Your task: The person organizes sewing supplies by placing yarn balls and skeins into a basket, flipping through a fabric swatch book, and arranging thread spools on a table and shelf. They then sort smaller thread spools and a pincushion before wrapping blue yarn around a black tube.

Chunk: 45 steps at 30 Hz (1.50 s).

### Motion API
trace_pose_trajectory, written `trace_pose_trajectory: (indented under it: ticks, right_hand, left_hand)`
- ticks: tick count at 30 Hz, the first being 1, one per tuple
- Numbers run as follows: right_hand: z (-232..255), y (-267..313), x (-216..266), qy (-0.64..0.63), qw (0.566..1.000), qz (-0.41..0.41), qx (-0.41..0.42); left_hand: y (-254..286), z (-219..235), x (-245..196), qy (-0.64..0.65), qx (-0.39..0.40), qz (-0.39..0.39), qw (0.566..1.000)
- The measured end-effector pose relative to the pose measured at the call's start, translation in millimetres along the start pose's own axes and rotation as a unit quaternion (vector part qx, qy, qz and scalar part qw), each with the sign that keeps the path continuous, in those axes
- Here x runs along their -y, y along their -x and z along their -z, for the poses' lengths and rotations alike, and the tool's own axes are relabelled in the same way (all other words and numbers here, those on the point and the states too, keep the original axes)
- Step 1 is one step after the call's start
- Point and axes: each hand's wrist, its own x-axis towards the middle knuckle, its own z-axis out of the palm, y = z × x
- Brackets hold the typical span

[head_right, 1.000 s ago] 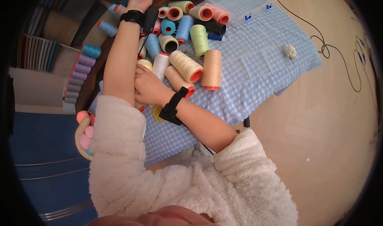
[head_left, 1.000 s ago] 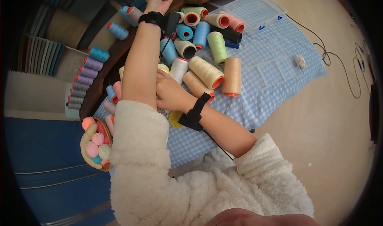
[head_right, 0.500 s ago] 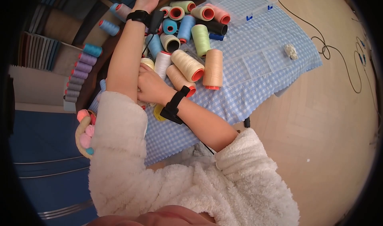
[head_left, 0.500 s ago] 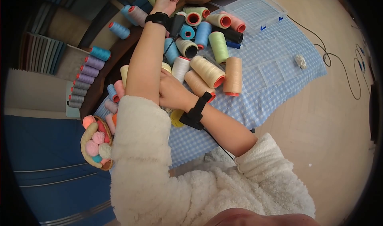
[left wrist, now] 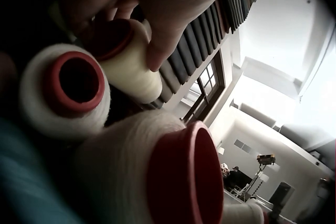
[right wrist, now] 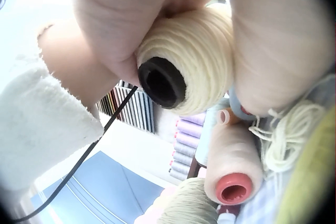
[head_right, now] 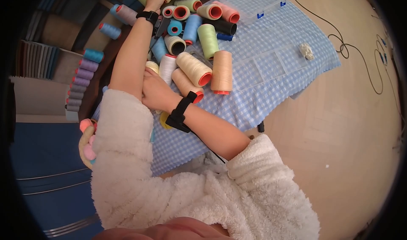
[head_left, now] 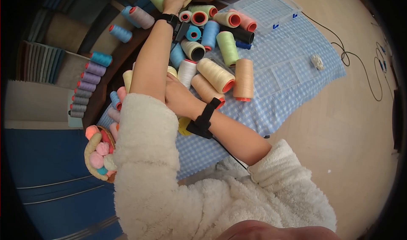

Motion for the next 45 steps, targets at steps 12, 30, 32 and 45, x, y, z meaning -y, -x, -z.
trace_pose_trajectory:
  ticks: [12, 30, 32, 45]
  right_hand:
    - [-1.7, 1.6, -3.6, 0.008, 1.0, -0.012, 0.003]
    - [0.0, 4.9, -4.4, 0.019, 0.999, -0.019, 0.017]
    - [0.8, 4.8, -3.9, 0.02, 0.999, -0.021, 0.02]
    - [3.8, 5.1, -5.5, 0.045, 0.997, -0.015, 0.059]
  left_hand:
    - [-5.7, -13.0, 0.9, 0.167, -0.041, 0.069, 0.983]
    - [60.7, -17.3, -80.1, -0.555, -0.03, -0.24, 0.796]
    - [66.6, -16.1, -85.6, -0.538, 0.007, -0.176, 0.825]
    - [-0.2, -10.5, 0.3, -0.276, -0.091, -0.083, 0.953]
